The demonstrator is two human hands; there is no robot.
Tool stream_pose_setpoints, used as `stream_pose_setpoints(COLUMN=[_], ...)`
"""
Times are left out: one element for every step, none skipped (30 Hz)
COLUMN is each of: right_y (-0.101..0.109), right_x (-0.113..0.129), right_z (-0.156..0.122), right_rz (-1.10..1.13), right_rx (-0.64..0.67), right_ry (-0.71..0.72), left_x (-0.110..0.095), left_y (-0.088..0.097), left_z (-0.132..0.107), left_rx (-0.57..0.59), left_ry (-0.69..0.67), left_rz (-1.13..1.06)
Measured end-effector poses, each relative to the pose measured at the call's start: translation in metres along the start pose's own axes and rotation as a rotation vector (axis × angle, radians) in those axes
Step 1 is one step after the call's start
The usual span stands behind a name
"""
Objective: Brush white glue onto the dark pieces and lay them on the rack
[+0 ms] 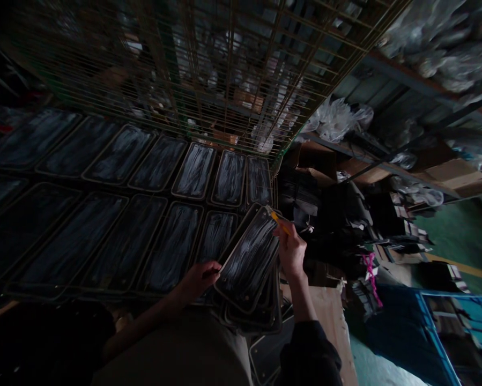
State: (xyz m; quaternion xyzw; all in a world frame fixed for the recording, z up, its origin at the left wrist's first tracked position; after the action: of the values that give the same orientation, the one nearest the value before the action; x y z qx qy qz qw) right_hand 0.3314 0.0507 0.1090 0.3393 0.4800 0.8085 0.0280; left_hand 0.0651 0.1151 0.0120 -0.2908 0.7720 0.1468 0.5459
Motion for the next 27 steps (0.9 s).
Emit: stream_pose_setpoints(right_y=[-0.002, -0.003, -0.003, -0.002, 0.001, 0.005, 0.009, 0.014, 0.018, 0.022, 0.024, 0.025, 0.024, 0.022, 0.020, 0.019, 0.018, 0.019, 0.020, 0.022, 0.024, 0.027, 0.029, 0.033, 0.036, 0.040, 0.044], right_x=[0.001, 0.003, 0.005, 0.008, 0.011, 0.015, 0.018, 0.020, 0.021, 0.020, 0.017, 0.014, 0.010, 0.006, 0.003, 0.001, 0.001, 0.003, 0.007, 0.013, 0.020, 0.029, 0.038, 0.048, 0.056, 0.064, 0.070], right_z=[-0.004, -0.010, -0.016, -0.022, -0.028, -0.032, -0.033, -0.032, -0.029, -0.023, -0.017, -0.010, -0.005, -0.001, 0.001, -0.001, -0.006, -0.013, -0.024, -0.036, -0.050, -0.065, -0.080, -0.094, -0.108, -0.121, -0.132], right_rz=[-0.039, -0.067, -0.078, -0.070, -0.042, -0.002, 0.039, 0.074, 0.101, 0.114, 0.109, 0.082, 0.039, -0.016, -0.072, -0.122, -0.163, -0.191, -0.208, -0.218, -0.223, -0.222, -0.214, -0.199, -0.179, -0.152, -0.118], right_rx=[0.036, 0.084, 0.137, 0.195, 0.248, 0.292, 0.318, 0.319, 0.298, 0.257, 0.207, 0.161, 0.130, 0.113, 0.110, 0.114, 0.124, 0.139, 0.160, 0.187, 0.225, 0.265, 0.307, 0.344, 0.375, 0.404, 0.432], right_ry=[0.028, 0.050, 0.064, 0.069, 0.066, 0.054, 0.034, 0.009, -0.017, -0.039, -0.051, -0.051, -0.039, -0.019, 0.005, 0.030, 0.050, 0.065, 0.075, 0.080, 0.084, 0.089, 0.093, 0.099, 0.100, 0.097, 0.084], left_x=[0.000, 0.001, 0.001, 0.001, 0.002, 0.002, 0.002, 0.002, 0.002, 0.003, 0.003, 0.004, 0.004, 0.004, 0.004, 0.003, 0.003, 0.002, 0.001, 0.000, 0.000, -0.001, -0.002, -0.002, -0.002, -0.002, -0.002], left_y=[0.000, 0.000, 0.000, 0.000, 0.000, 0.000, 0.000, 0.000, 0.000, 0.000, -0.001, -0.001, -0.001, 0.000, 0.000, 0.000, -0.001, -0.001, -0.001, -0.002, -0.002, -0.002, -0.002, -0.003, -0.003, -0.003, -0.003], left_z=[0.000, 0.000, 0.000, 0.000, -0.001, -0.001, -0.001, -0.001, -0.001, -0.001, -0.001, -0.001, -0.001, -0.001, -0.001, -0.001, -0.001, -0.002, -0.002, -0.003, -0.004, -0.005, -0.006, -0.006, -0.007, -0.007, -0.008], left_rx=[0.003, 0.006, 0.008, 0.006, 0.002, -0.004, -0.013, -0.020, -0.024, -0.026, -0.029, -0.033, -0.039, -0.045, -0.049, -0.052, -0.053, -0.052, -0.051, -0.049, -0.049, -0.050, -0.049, -0.046, -0.044, -0.039, -0.033], left_ry=[-0.001, -0.001, 0.001, 0.005, 0.011, 0.017, 0.020, 0.021, 0.021, 0.022, 0.024, 0.025, 0.025, 0.024, 0.024, 0.027, 0.030, 0.033, 0.035, 0.034, 0.028, 0.016, 0.004, -0.010, -0.024, -0.035, -0.038], left_rz=[-0.001, -0.001, -0.001, 0.000, -0.001, -0.005, -0.013, -0.023, -0.033, -0.040, -0.039, -0.033, -0.025, -0.014, -0.004, 0.003, 0.005, 0.003, -0.005, -0.017, -0.031, -0.044, -0.056, -0.064, -0.069, -0.071, -0.073])
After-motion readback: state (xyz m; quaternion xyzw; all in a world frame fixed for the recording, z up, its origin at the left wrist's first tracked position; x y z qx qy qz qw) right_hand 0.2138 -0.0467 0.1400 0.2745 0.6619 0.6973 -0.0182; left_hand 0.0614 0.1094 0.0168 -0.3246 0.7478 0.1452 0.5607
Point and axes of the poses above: each hand's wrist, its own z-axis towards the middle knuckle, its own y-axis out of the back of the hand, x = y × z, the point moved 4 cm from there along z, towards the middle knuckle, and after that the axes turned 11 degrees about -z, right-handed, at the moved point
